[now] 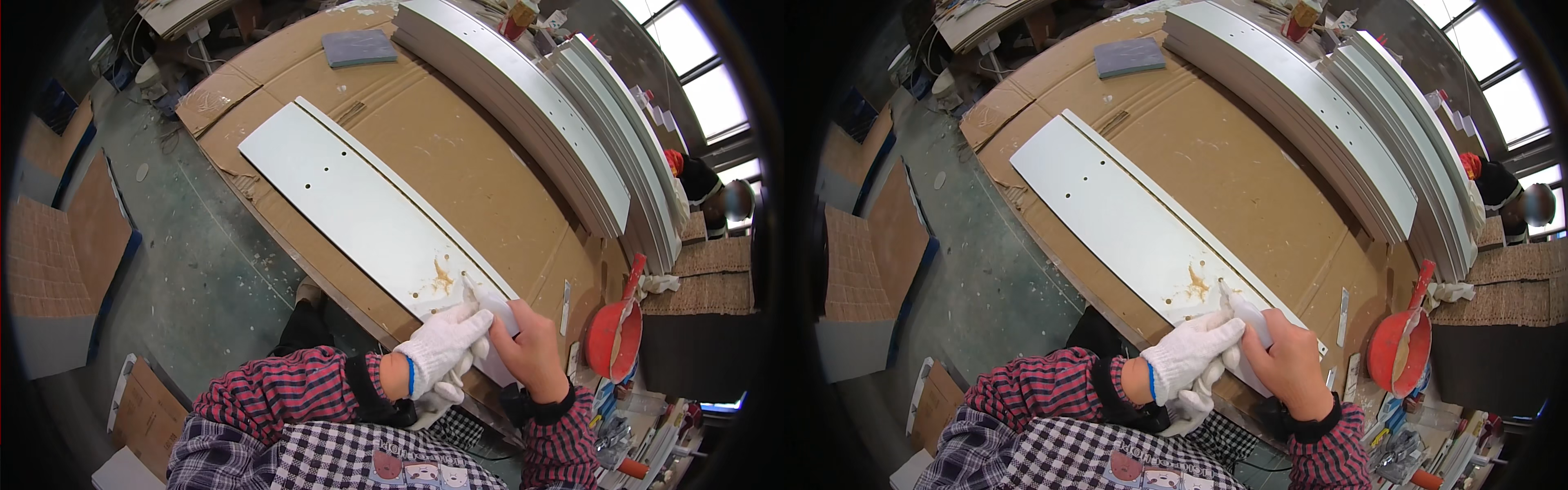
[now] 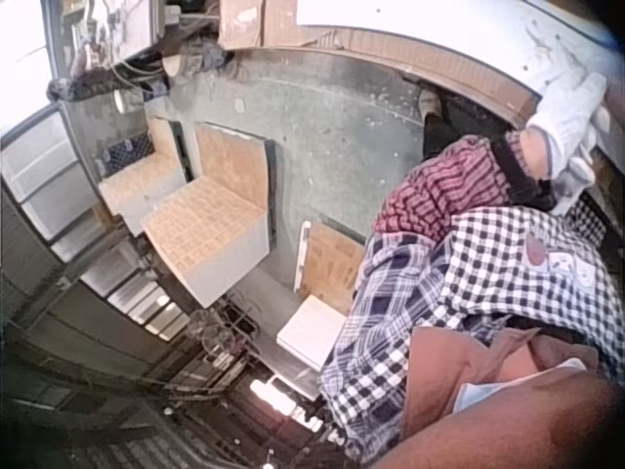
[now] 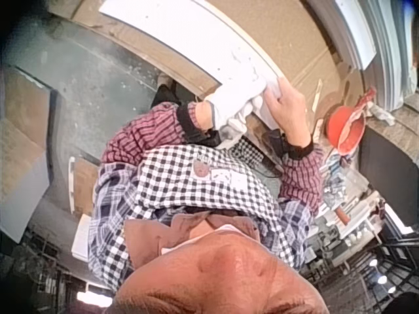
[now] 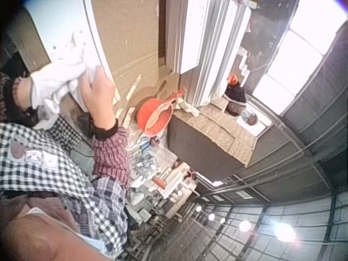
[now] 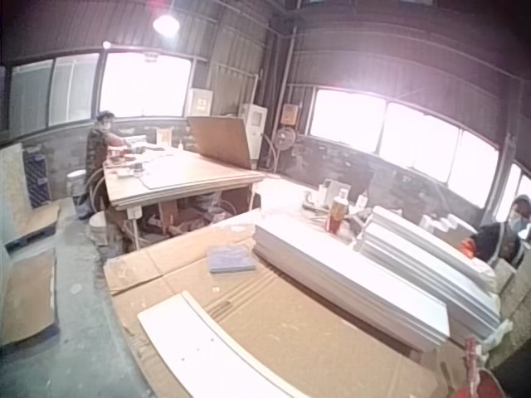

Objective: The person applies a brown paste from a red bowl onto a white rectangular panel using a small tool. They then use a green scraper to spread the paste into the panel's holes and smooth the surface. The person works on a single panel throughout the clip.

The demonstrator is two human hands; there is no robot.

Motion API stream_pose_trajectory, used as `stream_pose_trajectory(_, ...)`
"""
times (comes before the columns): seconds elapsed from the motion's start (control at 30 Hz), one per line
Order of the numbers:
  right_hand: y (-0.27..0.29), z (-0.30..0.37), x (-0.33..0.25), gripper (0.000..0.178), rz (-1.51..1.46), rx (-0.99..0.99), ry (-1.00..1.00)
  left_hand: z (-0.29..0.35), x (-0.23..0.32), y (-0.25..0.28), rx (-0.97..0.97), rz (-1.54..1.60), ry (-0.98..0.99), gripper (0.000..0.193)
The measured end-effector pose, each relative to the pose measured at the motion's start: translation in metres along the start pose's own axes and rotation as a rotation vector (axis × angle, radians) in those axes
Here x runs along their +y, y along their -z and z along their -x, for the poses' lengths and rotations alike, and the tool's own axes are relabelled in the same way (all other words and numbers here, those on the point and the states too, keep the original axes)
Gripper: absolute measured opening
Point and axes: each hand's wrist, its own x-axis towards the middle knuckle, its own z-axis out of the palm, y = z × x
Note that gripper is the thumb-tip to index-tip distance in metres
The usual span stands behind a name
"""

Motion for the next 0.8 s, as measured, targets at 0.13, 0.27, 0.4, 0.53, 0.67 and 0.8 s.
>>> stream_pose_trajectory(0.13, -0.002, 0.001, 0.002, 0.024, -0.04, 0.018, 0.011, 0.0, 0.0, -0.001, 0.002, -0.002, -0.018, 0.032)
stream_pose_trajectory(0.27, 0.0, -0.003, -0.003, 0.024, -0.029, 0.016, 0.019, -0.001, 0.0, 0.001, -0.006, -0.008, -0.072, 0.032)
stream_pose_trajectory(0.4, 0.0, -0.011, -0.007, 0.024, -0.005, 0.006, 0.033, 0.004, 0.01, 0.001, 0.026, 0.029, -0.057, 0.032)
stream_pose_trajectory(0.53, 0.0, -0.02, -0.013, 0.026, 0.036, -0.008, 0.061, 0.004, 0.016, 0.003, 0.06, 0.044, -0.051, 0.032)
stream_pose_trajectory(0.67, -0.004, -0.025, -0.012, 0.028, 0.018, -0.006, 0.079, 0.004, 0.018, 0.005, 0.058, 0.073, -0.07, 0.031)
stream_pose_trajectory(0.8, -0.006, -0.027, -0.013, 0.029, 0.023, -0.021, 0.079, 0.004, 0.018, 0.007, 0.074, 0.082, -0.059, 0.03)
